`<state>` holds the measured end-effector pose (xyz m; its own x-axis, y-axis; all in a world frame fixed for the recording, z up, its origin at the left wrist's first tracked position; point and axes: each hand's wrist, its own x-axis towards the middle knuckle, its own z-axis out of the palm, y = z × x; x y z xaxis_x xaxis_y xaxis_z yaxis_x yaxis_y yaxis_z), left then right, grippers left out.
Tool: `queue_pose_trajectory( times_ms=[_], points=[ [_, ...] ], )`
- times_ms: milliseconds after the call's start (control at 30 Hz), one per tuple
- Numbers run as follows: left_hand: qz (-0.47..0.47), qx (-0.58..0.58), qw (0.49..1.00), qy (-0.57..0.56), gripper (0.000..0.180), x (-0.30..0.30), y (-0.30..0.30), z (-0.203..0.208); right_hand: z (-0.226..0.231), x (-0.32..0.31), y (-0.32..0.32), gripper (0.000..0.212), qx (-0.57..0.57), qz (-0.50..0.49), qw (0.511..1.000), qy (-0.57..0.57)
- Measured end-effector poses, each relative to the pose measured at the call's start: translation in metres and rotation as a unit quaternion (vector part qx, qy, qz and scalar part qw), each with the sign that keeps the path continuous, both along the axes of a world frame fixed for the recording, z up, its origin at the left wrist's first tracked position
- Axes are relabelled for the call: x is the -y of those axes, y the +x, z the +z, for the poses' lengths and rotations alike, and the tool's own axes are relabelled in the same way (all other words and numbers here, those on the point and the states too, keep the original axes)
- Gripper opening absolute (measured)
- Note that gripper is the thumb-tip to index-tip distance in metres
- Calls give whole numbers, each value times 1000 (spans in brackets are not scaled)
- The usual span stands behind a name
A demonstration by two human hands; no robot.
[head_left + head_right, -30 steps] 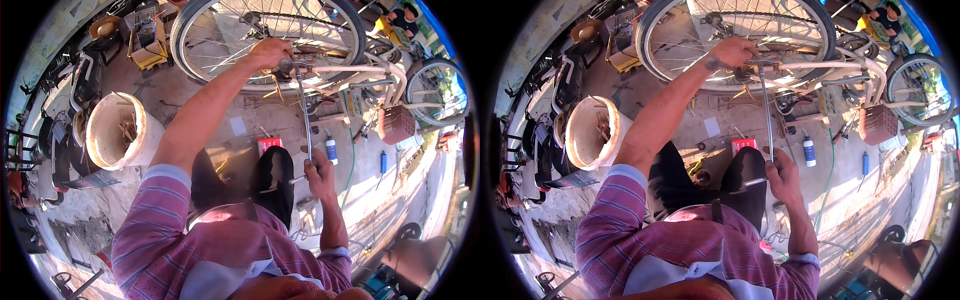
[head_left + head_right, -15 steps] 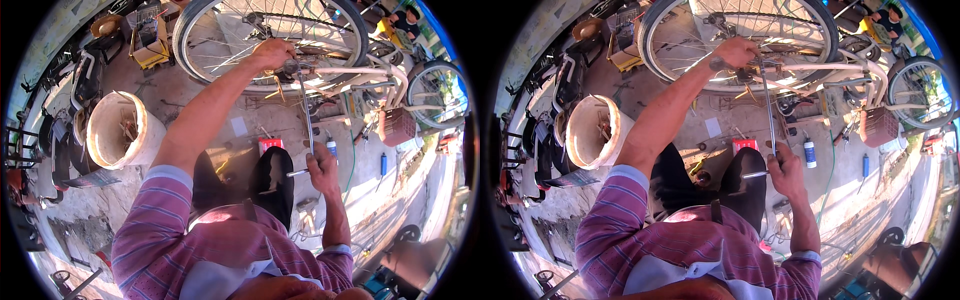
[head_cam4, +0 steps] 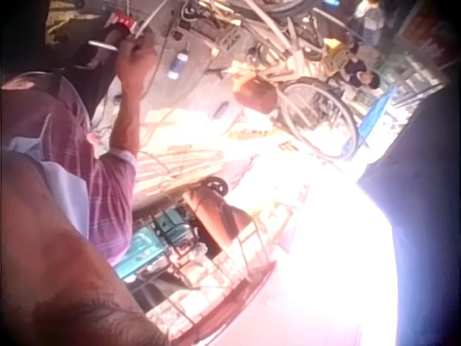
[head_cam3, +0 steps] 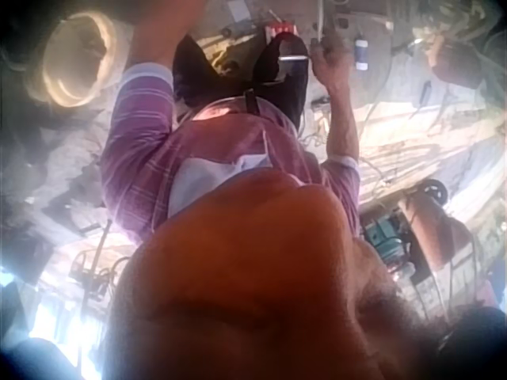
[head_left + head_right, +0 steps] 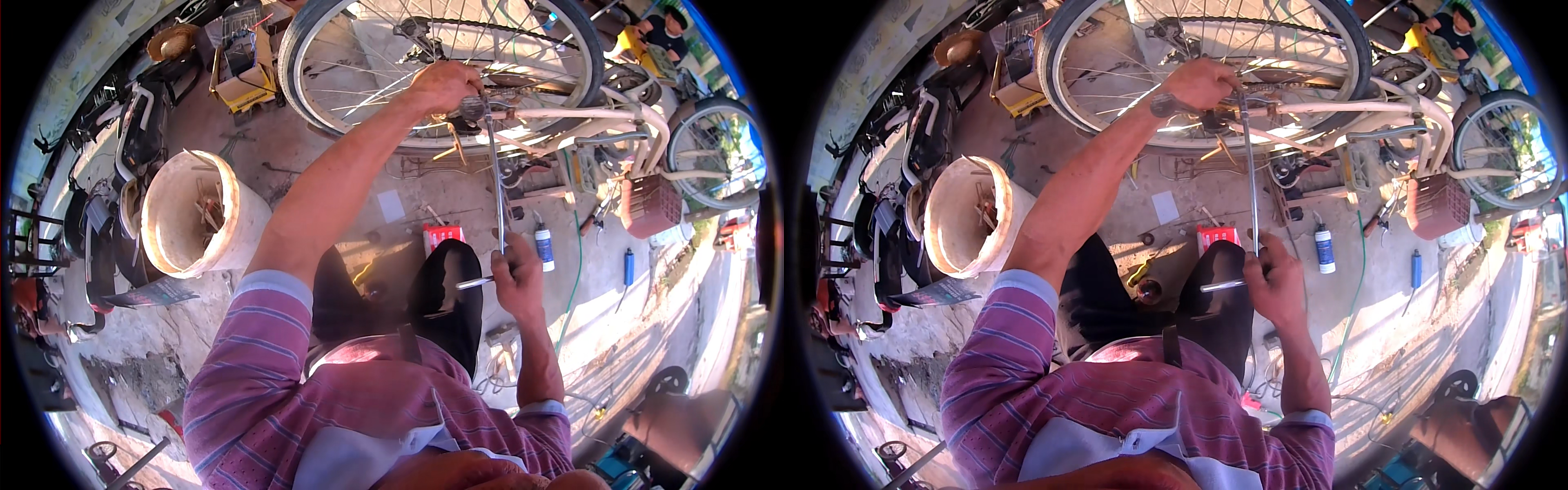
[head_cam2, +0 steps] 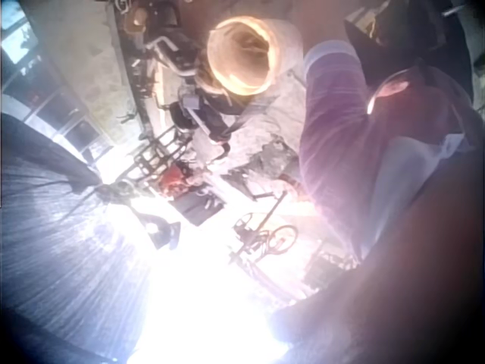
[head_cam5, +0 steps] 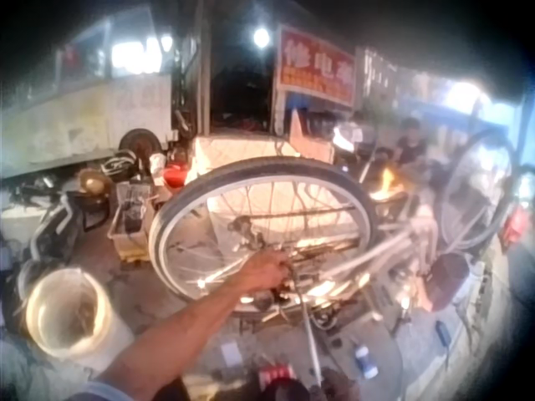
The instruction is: The person is repairing a bicycle wheel. They use their hands to adjust the axle and spokes, then use a wrench and a t-handle socket wrench to tighten the assembly while the bike is upside down on the ground.
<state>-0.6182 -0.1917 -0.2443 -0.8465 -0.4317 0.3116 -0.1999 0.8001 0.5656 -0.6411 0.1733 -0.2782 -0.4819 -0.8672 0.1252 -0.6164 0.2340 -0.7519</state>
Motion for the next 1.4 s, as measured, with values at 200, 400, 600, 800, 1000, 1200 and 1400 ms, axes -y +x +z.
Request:
queue_pose_trajectory(
  times_ms=[200,400,600,800,1000,1200,1400],
  points=[
    [11,27,999,19,30,-2,0,2,-2,6,3,34,-226,4,974,4],
    [14,25,999,20,30,-1,-1,1,-5,10,17,35,159,-26,986,-43],
    [1,15,1000,6,29,4,-1,1,-38,18,18,40,447,-3,877,-180],
    [-1,14,1000,8,29,0,-2,2,-64,27,26,44,661,113,671,-316],
    [9,1,1000,4,28,3,-3,-2,-57,31,35,46,757,143,540,-339],
    [-3,-9,1000,-7,28,4,-4,-6,-63,28,31,48,735,139,576,-330],
    [7,-8,1000,-1,29,4,-4,-5,-52,14,25,46,614,89,741,-258]
  ],
)
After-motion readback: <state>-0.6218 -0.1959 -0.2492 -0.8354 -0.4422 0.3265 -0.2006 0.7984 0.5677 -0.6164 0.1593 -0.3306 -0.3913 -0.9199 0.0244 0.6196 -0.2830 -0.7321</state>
